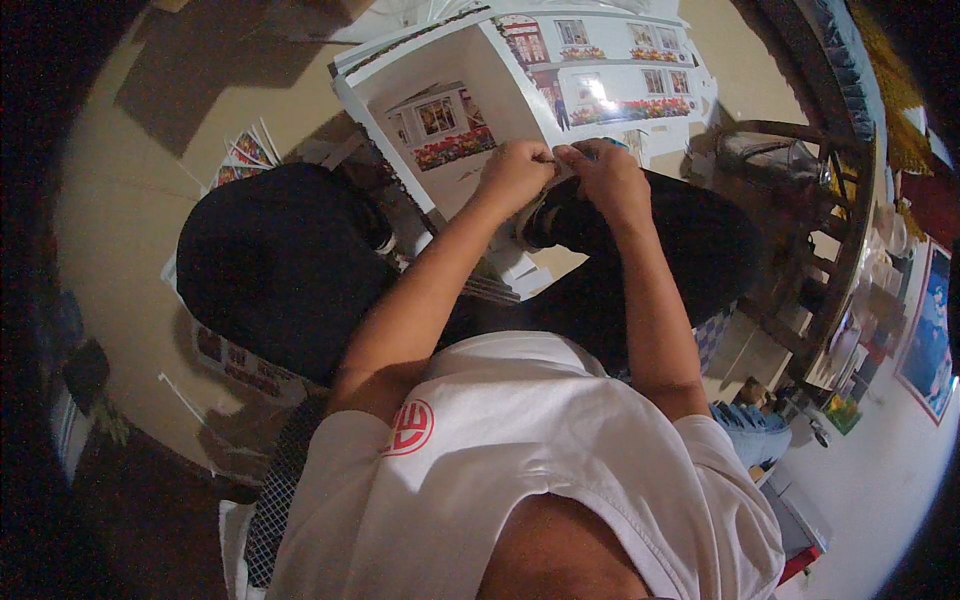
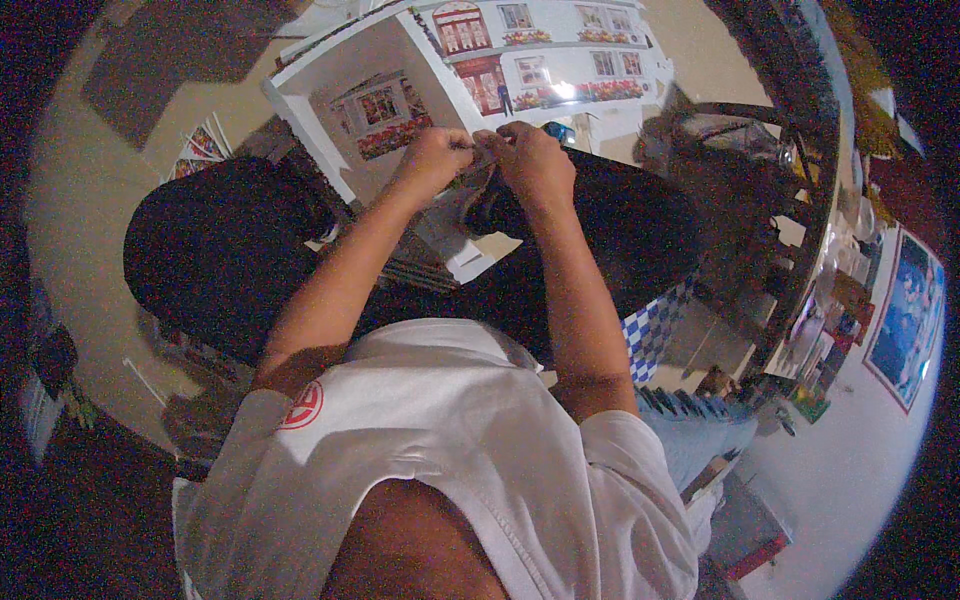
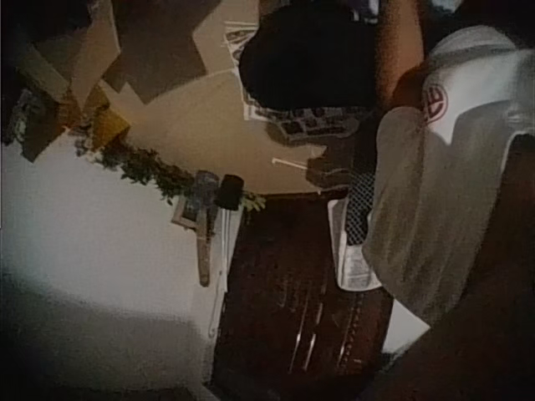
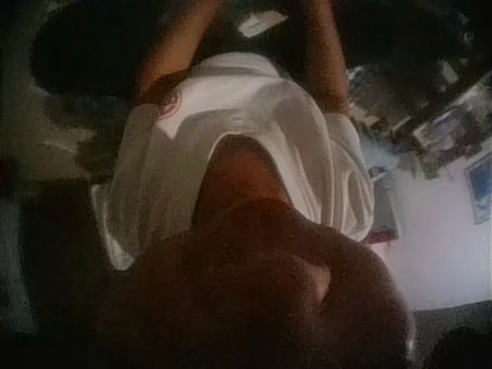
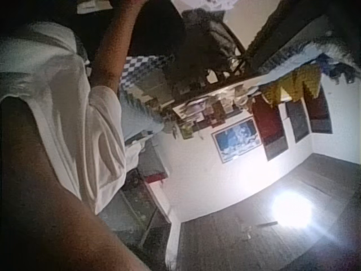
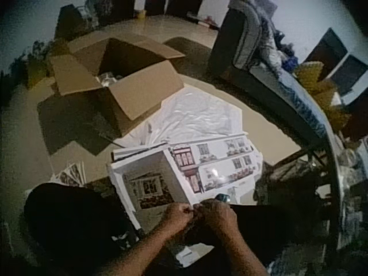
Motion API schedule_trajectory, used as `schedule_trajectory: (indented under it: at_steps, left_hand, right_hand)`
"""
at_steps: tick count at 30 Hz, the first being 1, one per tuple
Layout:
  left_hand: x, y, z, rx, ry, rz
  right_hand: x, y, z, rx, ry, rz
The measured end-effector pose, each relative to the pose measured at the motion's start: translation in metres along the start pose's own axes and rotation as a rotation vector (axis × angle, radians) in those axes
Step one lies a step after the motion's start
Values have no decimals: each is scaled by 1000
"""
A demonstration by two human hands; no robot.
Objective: The person assembles small paper boxes by folding printed paper sheets and securing the edges with adhesive tape. They repeatedly fold flaps, apply tape to seams, and press the edges to form the box shape.
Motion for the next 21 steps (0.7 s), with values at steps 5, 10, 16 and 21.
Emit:
schedule_trajectory:
  at_steps: [5, 10, 16, 21]
  left_hand:
    - [-1, -5, 1, -5, 73, 68]
    - [0, -2, -1, -41, 110, 89]
    - [-4, -14, 11, -89, 199, 120]
    - [4, -25, 27, -424, -49, 199]
  right_hand:
    - [4, -30, -22, 327, 58, 50]
    - [-6, -35, -23, 596, 162, 171]
    - [-11, -37, -21, 470, 142, 129]
    - [-19, -30, -11, 203, -1, 124]
Point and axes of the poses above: each hand's wrist, its own x-axis towards the middle knuckle, its own z-axis out of the back of the hand, y = z × x, the point moved 4 cm from there along x, towards the middle knuckle, and after that the axes turned 6 degrees about -y, right-handed, at the moved point
